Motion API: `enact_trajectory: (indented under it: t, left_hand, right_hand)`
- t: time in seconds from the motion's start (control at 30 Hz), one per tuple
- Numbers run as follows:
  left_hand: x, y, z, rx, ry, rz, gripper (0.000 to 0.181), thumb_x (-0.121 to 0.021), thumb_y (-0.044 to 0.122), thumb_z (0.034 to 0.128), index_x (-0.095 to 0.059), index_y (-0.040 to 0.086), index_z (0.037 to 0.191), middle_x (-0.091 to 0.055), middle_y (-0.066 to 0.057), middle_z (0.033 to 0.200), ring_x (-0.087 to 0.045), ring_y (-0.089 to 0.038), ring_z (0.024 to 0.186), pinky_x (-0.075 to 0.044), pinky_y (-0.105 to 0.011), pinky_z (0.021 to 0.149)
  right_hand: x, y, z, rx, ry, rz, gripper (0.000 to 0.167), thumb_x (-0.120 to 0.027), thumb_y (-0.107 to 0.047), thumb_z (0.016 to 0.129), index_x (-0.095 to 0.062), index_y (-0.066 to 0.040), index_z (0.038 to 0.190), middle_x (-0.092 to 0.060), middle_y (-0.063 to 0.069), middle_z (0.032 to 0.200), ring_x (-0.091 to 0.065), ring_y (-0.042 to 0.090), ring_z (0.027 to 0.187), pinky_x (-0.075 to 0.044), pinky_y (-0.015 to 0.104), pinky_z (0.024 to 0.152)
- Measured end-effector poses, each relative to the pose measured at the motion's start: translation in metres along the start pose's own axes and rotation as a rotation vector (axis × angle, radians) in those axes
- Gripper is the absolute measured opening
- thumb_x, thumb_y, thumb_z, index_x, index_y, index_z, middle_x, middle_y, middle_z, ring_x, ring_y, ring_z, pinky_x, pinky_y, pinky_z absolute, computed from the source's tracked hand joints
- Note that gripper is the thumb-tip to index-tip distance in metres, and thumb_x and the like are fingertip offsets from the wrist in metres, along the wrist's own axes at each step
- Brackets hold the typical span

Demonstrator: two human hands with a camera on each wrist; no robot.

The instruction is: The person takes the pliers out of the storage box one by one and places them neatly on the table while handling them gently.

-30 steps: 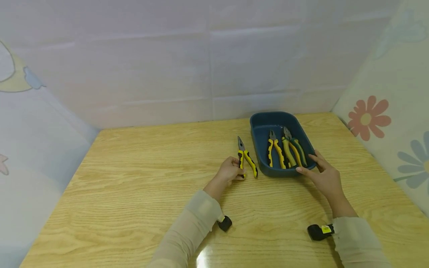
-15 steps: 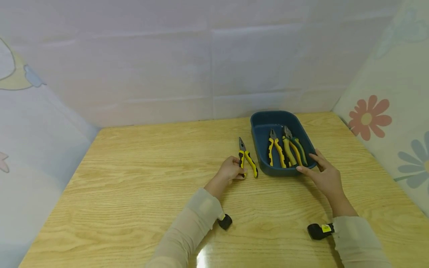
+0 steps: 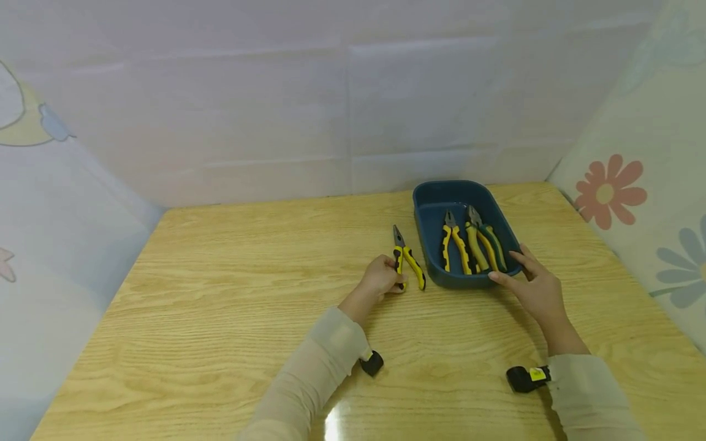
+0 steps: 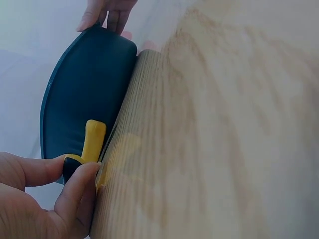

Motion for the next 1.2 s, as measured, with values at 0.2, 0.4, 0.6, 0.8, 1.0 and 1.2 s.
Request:
enact_trajectory:
  t: [0.2, 0.4, 0.6, 0.8, 1.0, 1.2]
  left_hand:
    - [0.0, 0.002, -0.001, -0.008, 0.024, 0.035, 0.028, -0.062, -0.005, 0.076, -0.047, -0.003, 0.1, -0.048, -0.012, 0.087, -0.056, -0.022, 0.068, -0.051, -0.026, 0.056]
    - [0.001, 0.005, -0.001, -0.031, 0.026, 0.108, 0.031, -0.063, -0.004, 0.0755, -0.048, -0.004, 0.102, -0.05, -0.013, 0.088, -0.058, -0.023, 0.071, -0.051, -0.026, 0.057]
    - [0.001, 0.009, -0.002, -0.062, 0.035, 0.201, 0.035, -0.064, -0.002, 0.0747, -0.05, -0.006, 0.107, -0.052, -0.013, 0.091, -0.059, -0.022, 0.071, -0.051, -0.024, 0.056]
    - [0.001, 0.01, -0.002, -0.07, 0.039, 0.261, 0.036, -0.065, -0.001, 0.0748, -0.051, -0.006, 0.108, -0.053, -0.013, 0.09, -0.058, -0.022, 0.071, -0.05, -0.023, 0.055]
    - [0.001, 0.012, -0.004, -0.085, 0.043, 0.331, 0.038, -0.065, 0.001, 0.0751, -0.051, -0.005, 0.109, -0.054, -0.012, 0.087, -0.059, -0.02, 0.067, -0.05, -0.022, 0.054]
    - [0.001, 0.014, -0.005, -0.1, 0.041, 0.389, 0.039, -0.065, 0.003, 0.0759, -0.051, -0.005, 0.111, -0.054, -0.011, 0.087, -0.06, -0.019, 0.065, -0.05, -0.021, 0.053]
  right_hand:
    - [0.001, -0.003, -0.001, 0.02, -0.002, 0.031, 0.074, -0.062, -0.037, 0.078, -0.029, -0.002, 0.134, -0.008, 0.002, 0.143, -0.017, 0.035, 0.124, -0.027, 0.05, 0.092]
    - [-0.001, 0.016, 0.008, 0.027, 0.017, 0.002, 0.076, -0.063, -0.042, 0.075, -0.03, -0.007, 0.134, -0.01, -0.009, 0.141, -0.019, 0.03, 0.125, -0.03, 0.047, 0.092]
    - [-0.003, 0.033, 0.017, 0.05, 0.026, -0.015, 0.075, -0.063, -0.043, 0.075, -0.031, -0.013, 0.135, -0.01, -0.014, 0.14, -0.02, 0.028, 0.125, -0.031, 0.046, 0.091]
    - [-0.002, 0.016, 0.006, 0.029, 0.005, -0.002, 0.074, -0.062, -0.042, 0.076, -0.03, -0.008, 0.135, -0.009, -0.007, 0.142, -0.019, 0.03, 0.125, -0.029, 0.045, 0.092]
    - [-0.001, 0.0, -0.001, 0.043, 0.008, 0.028, 0.072, -0.062, -0.035, 0.079, -0.029, -0.001, 0.133, -0.008, 0.004, 0.142, -0.017, 0.034, 0.124, -0.027, 0.049, 0.092]
    - [0.001, -0.002, -0.001, 0.047, 0.002, 0.02, 0.072, -0.062, -0.034, 0.079, -0.028, -0.001, 0.134, -0.007, 0.005, 0.142, -0.017, 0.037, 0.123, -0.027, 0.052, 0.091]
Point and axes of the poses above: each hand's wrist, its own z-axis towards the middle knuckle, its own x-axis out of the back of the hand, y = z × x, the point moved 9 cm from there along z, towards the middle knuckle
